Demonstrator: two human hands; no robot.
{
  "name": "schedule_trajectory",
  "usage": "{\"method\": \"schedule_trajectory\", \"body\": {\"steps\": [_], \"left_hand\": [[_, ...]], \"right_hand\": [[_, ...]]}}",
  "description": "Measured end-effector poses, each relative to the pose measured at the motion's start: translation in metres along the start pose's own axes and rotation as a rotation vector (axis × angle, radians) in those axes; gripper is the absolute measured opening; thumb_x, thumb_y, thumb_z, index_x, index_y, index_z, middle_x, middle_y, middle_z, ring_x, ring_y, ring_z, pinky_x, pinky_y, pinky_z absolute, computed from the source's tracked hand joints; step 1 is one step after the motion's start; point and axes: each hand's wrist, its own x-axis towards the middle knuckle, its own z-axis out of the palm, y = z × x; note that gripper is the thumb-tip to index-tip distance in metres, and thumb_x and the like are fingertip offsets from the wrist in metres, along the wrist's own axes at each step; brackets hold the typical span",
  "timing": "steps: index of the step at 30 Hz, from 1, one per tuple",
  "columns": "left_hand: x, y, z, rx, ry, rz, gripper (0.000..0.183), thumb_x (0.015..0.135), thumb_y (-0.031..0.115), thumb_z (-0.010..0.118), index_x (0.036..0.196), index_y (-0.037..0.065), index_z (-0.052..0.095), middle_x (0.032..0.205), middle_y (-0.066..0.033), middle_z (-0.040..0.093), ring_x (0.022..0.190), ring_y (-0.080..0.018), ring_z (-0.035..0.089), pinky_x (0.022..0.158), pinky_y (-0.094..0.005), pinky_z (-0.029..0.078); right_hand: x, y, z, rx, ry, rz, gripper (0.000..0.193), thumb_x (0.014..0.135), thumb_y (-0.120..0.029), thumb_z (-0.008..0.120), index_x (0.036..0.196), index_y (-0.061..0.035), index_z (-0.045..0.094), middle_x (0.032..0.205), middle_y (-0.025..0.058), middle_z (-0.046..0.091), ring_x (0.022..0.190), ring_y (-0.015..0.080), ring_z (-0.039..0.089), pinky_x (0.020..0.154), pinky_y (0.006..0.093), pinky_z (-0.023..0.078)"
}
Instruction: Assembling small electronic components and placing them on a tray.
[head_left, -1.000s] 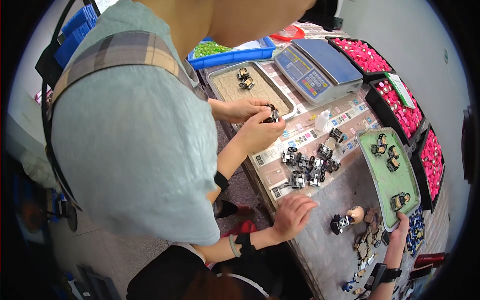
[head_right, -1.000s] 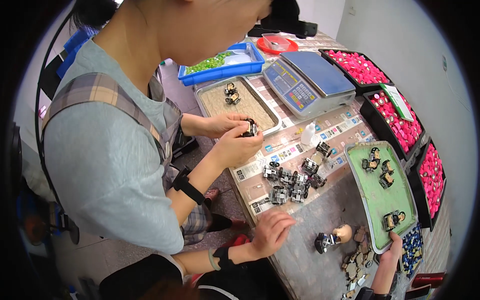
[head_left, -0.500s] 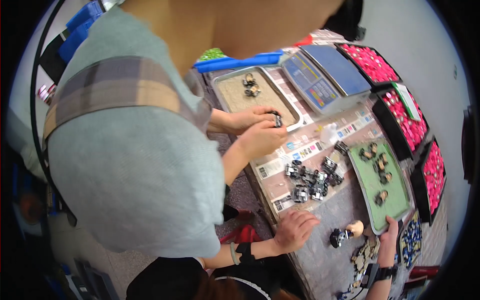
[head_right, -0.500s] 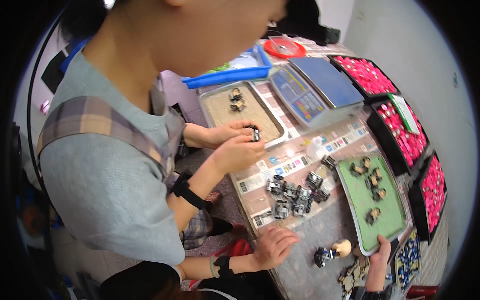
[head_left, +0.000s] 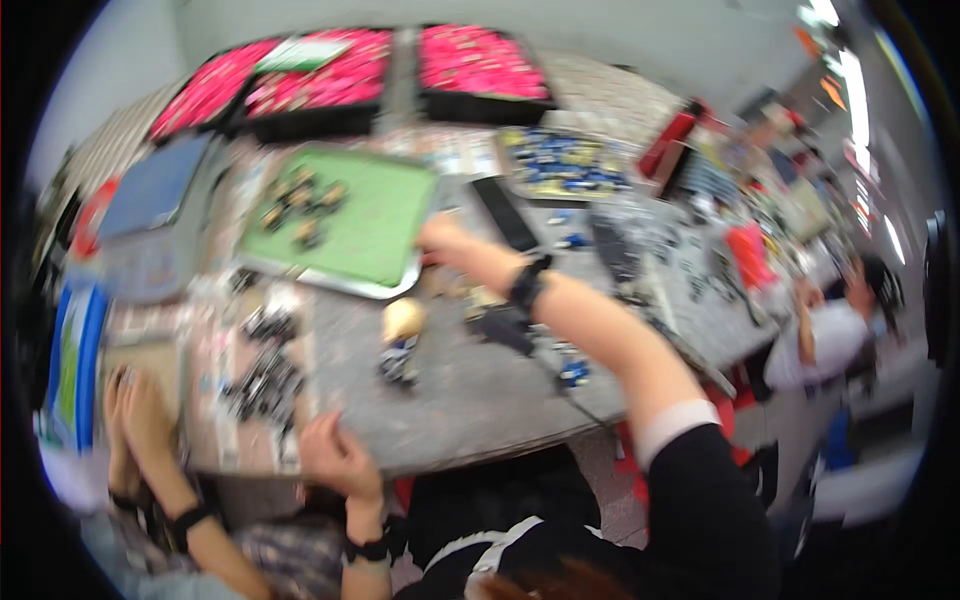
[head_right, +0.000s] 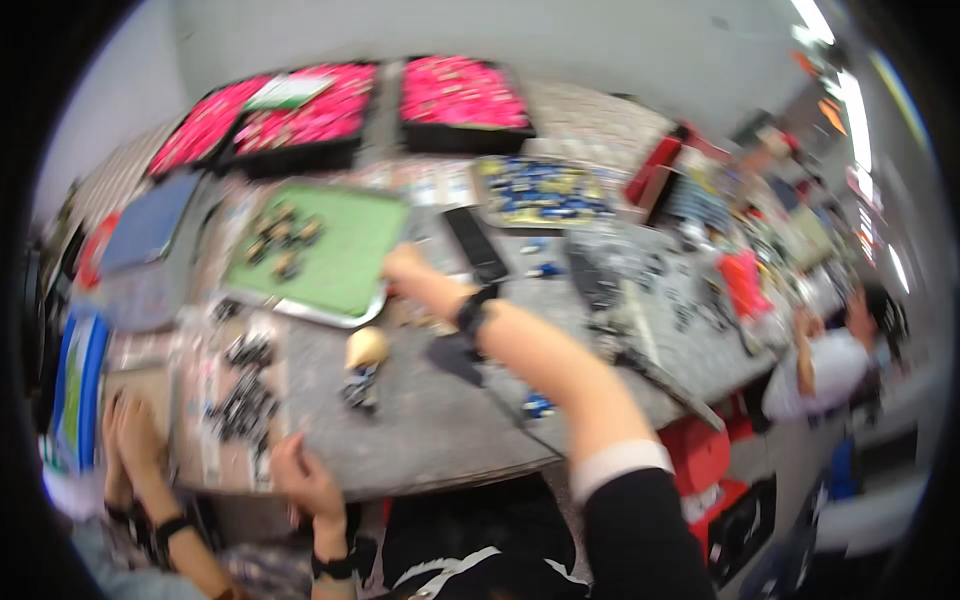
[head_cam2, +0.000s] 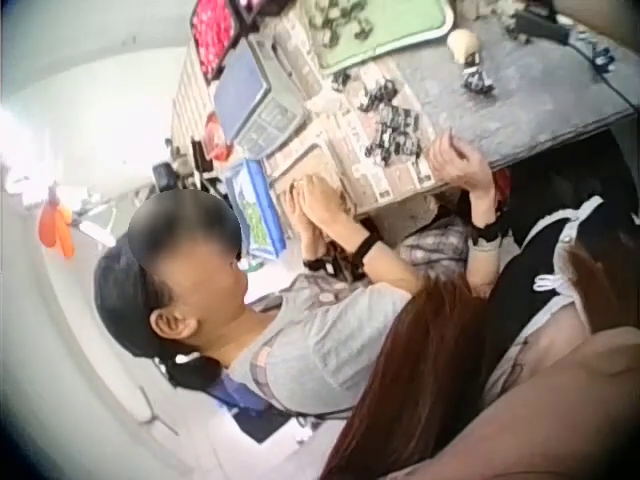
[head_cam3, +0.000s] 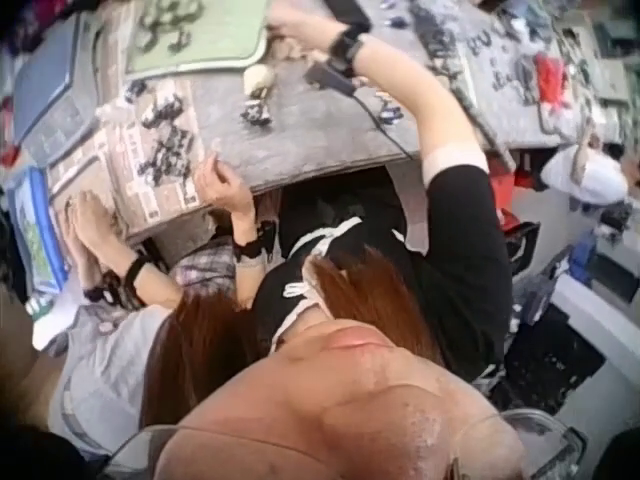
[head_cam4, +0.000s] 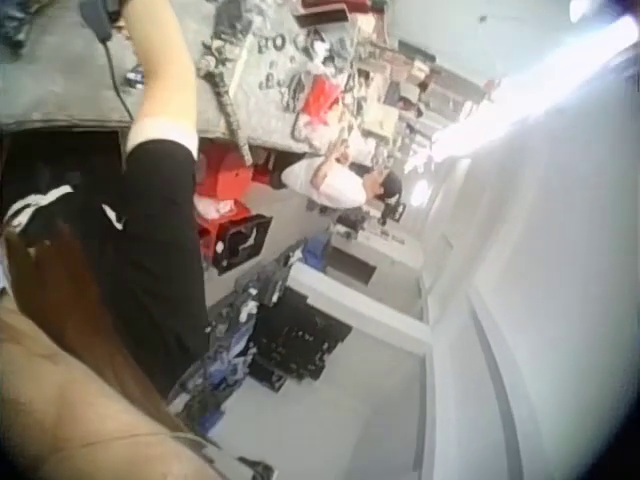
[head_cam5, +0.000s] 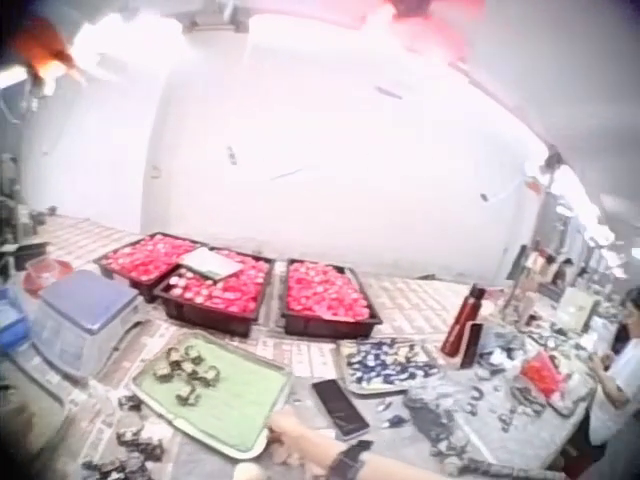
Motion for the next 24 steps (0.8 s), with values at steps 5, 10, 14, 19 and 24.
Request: {"method": "schedule_trajectory", "body": {"steps": [5,10,14,19,24], "left_hand": [[-0.021,-0.017,-0.011,0.032,0.03,-0.154,0.018,0.076,-0.004,0.046,0.091,-0.002,0.056,0.09,-0.0153,0.057,0.086,-0.0289,0.053,0.077,-0.0359,0.042],[-0.01,-0.005,0.002,-0.013,-0.007,-0.066,0.017,0.077,-0.007,0.045,0.091,-0.005,0.055,0.089,-0.0147,0.057,0.083,-0.0273,0.054,0.076,-0.0324,0.043],[-0.001,0.011,-0.002,0.105,0.007,0.031,0.018,0.077,0.0,0.051,0.095,-0.002,0.056,0.088,-0.0157,0.058,0.08,-0.028,0.056,0.076,-0.0348,0.045],[-0.005,0.018,-0.005,0.242,0.165,0.125,0.017,0.074,0.001,0.055,0.09,0.0,0.059,0.081,-0.0151,0.06,0.07,-0.027,0.058,0.066,-0.0341,0.047],[-0.008,0.034,-0.003,0.23,0.166,0.075,0.019,0.074,0.003,0.053,0.092,0.002,0.06,0.083,-0.0133,0.06,0.07,-0.0271,0.057,0.065,-0.0346,0.046]], "right_hand": [[0.051,0.021,0.063,-0.227,0.106,0.058,0.02,0.076,-0.013,0.049,0.083,0.0034,0.06,0.085,0.0201,0.06,0.08,0.0312,0.06,0.062,0.0409,0.047],[0.028,-0.001,0.025,-0.176,0.156,-0.14,0.019,0.064,-0.002,0.058,0.08,0.0081,0.058,0.08,0.0212,0.06,0.075,0.0309,0.06,0.062,0.0385,0.047],[-0.026,-0.029,0.002,-0.056,0.04,-0.252,0.041,0.063,-0.003,0.061,0.101,0.0062,0.051,0.098,0.0199,0.056,0.089,0.0293,0.056,0.071,0.0334,0.044],[-0.129,-0.057,-0.035,0.236,-0.285,-0.279,0.045,0.069,-0.003,0.057,0.112,0.0017,0.042,0.09,0.0098,0.048,0.08,0.0158,0.049,0.07,0.0256,0.041],[-0.223,-0.047,-0.093,0.201,-0.51,-0.632,0.034,0.073,-0.006,0.055,0.105,0.0006,0.045,0.084,0.0057,0.053,0.073,0.0115,0.051,0.064,0.024,0.042]]}}
